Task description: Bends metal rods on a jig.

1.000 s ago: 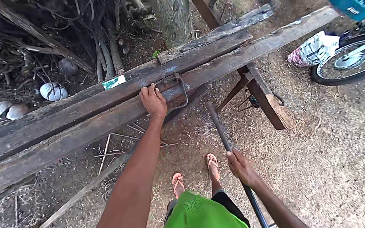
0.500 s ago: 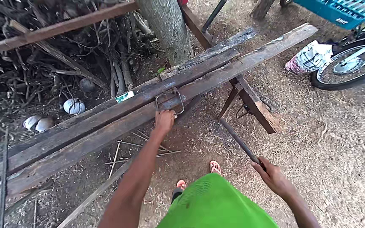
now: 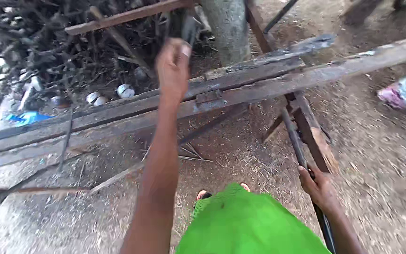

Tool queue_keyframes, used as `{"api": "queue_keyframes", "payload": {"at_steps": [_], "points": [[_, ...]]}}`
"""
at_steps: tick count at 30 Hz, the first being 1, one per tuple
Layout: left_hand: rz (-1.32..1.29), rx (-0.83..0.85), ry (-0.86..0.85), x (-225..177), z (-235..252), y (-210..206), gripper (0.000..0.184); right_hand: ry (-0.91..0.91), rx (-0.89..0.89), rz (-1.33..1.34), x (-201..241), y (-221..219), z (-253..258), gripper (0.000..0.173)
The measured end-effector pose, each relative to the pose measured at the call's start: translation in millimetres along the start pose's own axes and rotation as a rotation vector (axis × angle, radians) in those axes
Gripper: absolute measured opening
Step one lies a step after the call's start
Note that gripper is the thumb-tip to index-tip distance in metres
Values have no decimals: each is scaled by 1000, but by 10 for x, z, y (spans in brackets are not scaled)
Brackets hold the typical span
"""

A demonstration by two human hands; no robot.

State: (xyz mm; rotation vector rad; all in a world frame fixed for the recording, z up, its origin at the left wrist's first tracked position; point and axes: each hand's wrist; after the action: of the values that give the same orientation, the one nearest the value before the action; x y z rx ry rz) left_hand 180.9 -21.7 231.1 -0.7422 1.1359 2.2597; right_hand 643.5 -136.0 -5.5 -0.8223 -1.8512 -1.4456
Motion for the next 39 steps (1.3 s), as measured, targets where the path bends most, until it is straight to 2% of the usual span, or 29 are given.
{"api": "queue_keyframes", "payload": {"at_steps": [2, 4, 7, 9, 12, 14, 16, 19, 22, 25, 28, 30, 32, 35, 39], "points": [[133, 160, 83, 35, -677, -57, 34, 87, 58, 57, 181, -83, 294, 50], [260, 281, 243, 328, -1489, -139, 30, 177, 139, 112, 382, -133, 497, 50], [281, 472, 688, 1040, -2739, -54, 33, 276, 298, 135, 526, -267, 708, 49], [273, 524, 990, 1248, -3755, 68, 35, 324, 412, 66, 540, -380, 812, 50], [185, 449, 1300, 1088, -5194, 152, 32, 433, 550, -90, 634, -617, 907, 50], [29, 239, 1494, 846, -5892, 119, 31, 485, 637, -192, 782, -801, 908, 49], [-67, -48, 1660, 710, -6322, 42, 29, 518, 702, -284, 963, -1000, 888, 46], [-90, -268, 1804, 776, -6471, 94, 30, 517, 791, -380, 1297, -1282, 827, 42], [-93, -361, 1767, 1241, -6439, 290, 32, 553, 818, -414, 1629, -1559, 779, 44], [-5, -255, 1671, 1924, -6163, 664, 34, 578, 786, -434, 1955, -1824, 784, 48], [174, -18, 1598, 2607, -5723, 1105, 36, 560, 725, -424, 2239, -2103, 743, 49], [203, 117, 1563, 3058, -5516, 1273, 48, 534, 685, -409, 2464, -2261, 709, 48], [178, 161, 1529, 3430, -5422, 1383, 54, 509, 646, -393, 2669, -2396, 675, 47], [104, 47, 1504, 3783, -5105, 1770, 40, 493, 577, -356, 2926, -2585, 623, 48], [262, -348, 1508, 3951, -4599, 2547, 36, 427, 511, -319, 3142, -2722, 444, 43]]}}
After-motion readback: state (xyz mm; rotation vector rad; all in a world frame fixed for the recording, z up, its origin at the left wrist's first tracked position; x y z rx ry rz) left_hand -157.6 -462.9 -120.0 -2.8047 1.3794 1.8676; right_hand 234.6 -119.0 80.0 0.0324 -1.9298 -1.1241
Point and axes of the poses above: each hand's wrist, its own z-axis towards the middle knuckle, its own y-axis out of the back of the hand, x = y × z, and after that the axes turned 1 degree about y, right-handed
